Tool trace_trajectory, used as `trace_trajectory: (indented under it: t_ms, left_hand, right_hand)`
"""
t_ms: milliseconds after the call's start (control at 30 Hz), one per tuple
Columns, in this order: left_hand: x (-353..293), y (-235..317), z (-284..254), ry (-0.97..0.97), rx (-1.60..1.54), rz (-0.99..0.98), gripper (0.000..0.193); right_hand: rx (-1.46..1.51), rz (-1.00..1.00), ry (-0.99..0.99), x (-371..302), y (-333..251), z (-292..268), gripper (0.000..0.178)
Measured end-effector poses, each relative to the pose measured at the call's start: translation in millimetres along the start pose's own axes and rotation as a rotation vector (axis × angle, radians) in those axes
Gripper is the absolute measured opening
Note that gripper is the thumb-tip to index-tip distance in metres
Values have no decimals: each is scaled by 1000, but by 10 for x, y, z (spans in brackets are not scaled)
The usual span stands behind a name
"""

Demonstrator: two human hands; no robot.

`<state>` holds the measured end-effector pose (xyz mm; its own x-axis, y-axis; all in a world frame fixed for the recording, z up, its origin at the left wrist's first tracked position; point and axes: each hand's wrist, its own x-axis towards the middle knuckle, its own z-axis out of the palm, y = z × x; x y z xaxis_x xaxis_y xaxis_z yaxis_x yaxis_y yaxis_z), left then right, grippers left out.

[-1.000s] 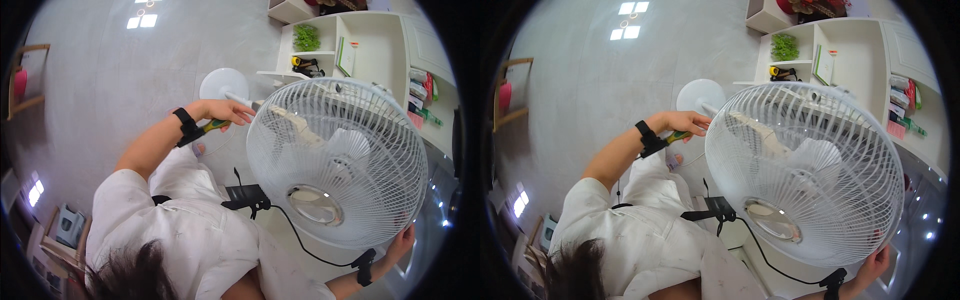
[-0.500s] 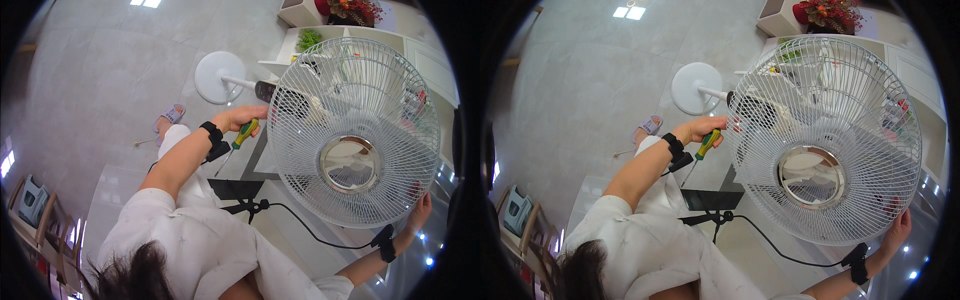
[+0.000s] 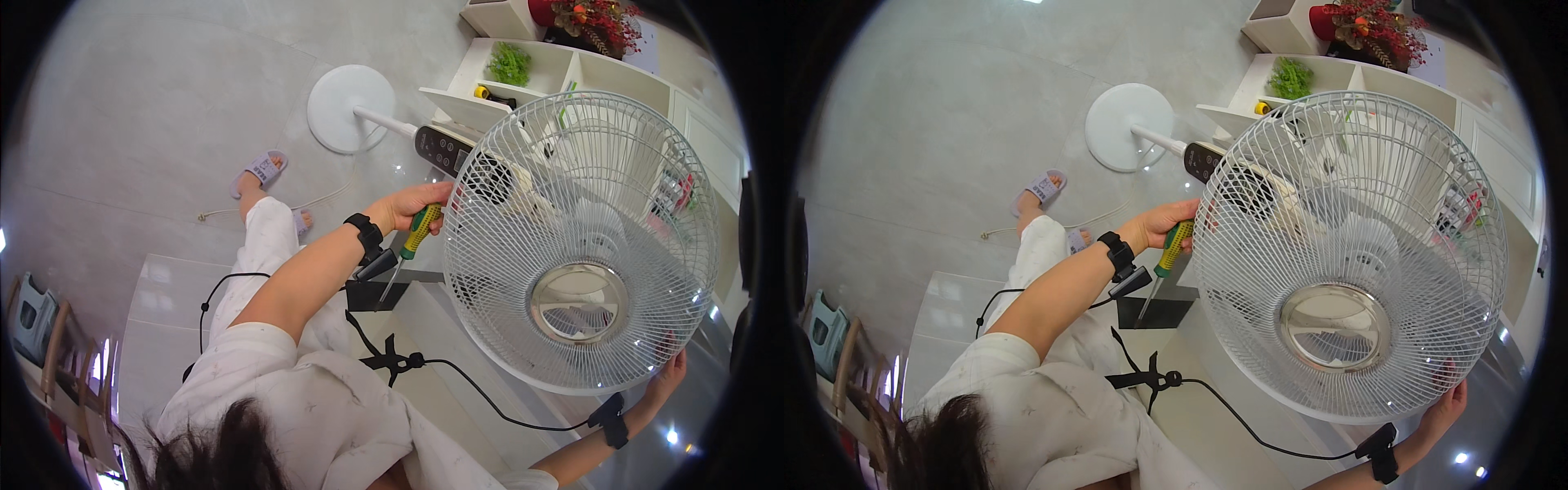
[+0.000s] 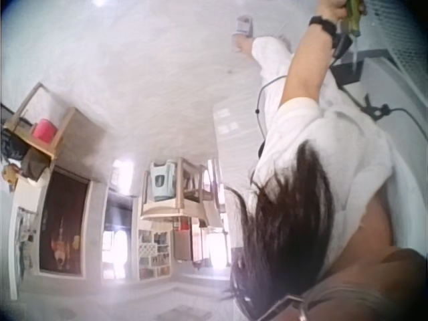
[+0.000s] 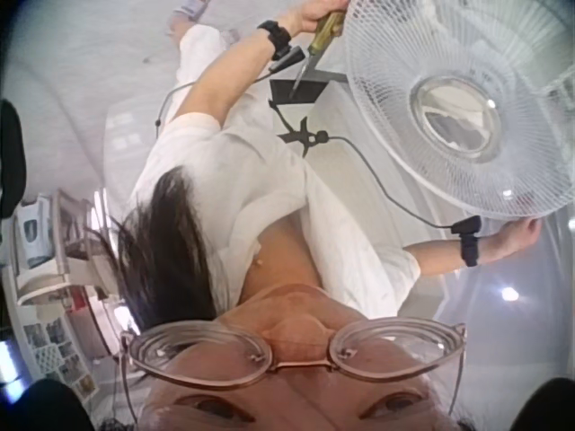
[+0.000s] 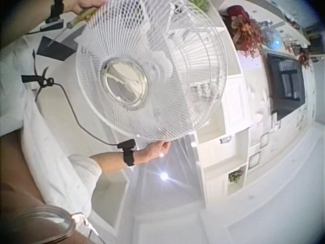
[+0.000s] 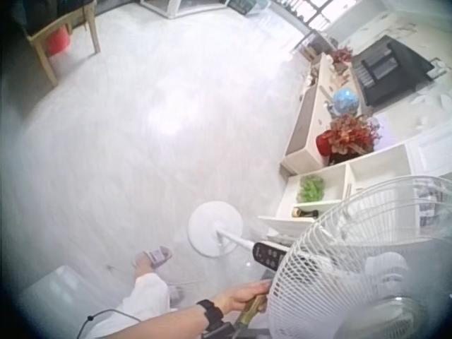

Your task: The person assembles a white pedestal fan by attaching the front and rear wire cages to the fan head. They use a screwdriver to tighten the screws securing the cages and adjust the fan head angle.

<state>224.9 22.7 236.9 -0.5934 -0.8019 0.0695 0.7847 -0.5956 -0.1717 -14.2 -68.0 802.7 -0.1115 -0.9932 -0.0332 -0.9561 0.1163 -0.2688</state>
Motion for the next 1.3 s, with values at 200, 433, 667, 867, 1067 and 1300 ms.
trace_trajectory:
  t_ms: [200, 433, 667, 867, 1067, 1300]
  left_hand:
    - [-28, -41, 11, 68, 200, 168, 35]
    - [-100, -222, 87, 244, 389, 435, 40]
    - [-83, -467, 34, 348, 432, 698, 41]
    - [-130, -563, 96, 338, 582, 811, 40]
    - [-135, -589, 47, 354, 589, 754, 40]
    - [-71, -642, 34, 331, 518, 774, 41]
  right_hand:
    - [-7, -28, 60, -7, 21, 9, 27]
    - [86, -112, 45, -8, 98, -19, 27]
    - [155, -136, 69, -111, -25, 207, 27]
    - [-66, -266, 120, -365, -135, 482, 29]
    - [-260, -375, 184, -419, -175, 552, 30]
    - [85, -303, 267, -366, 63, 543, 29]
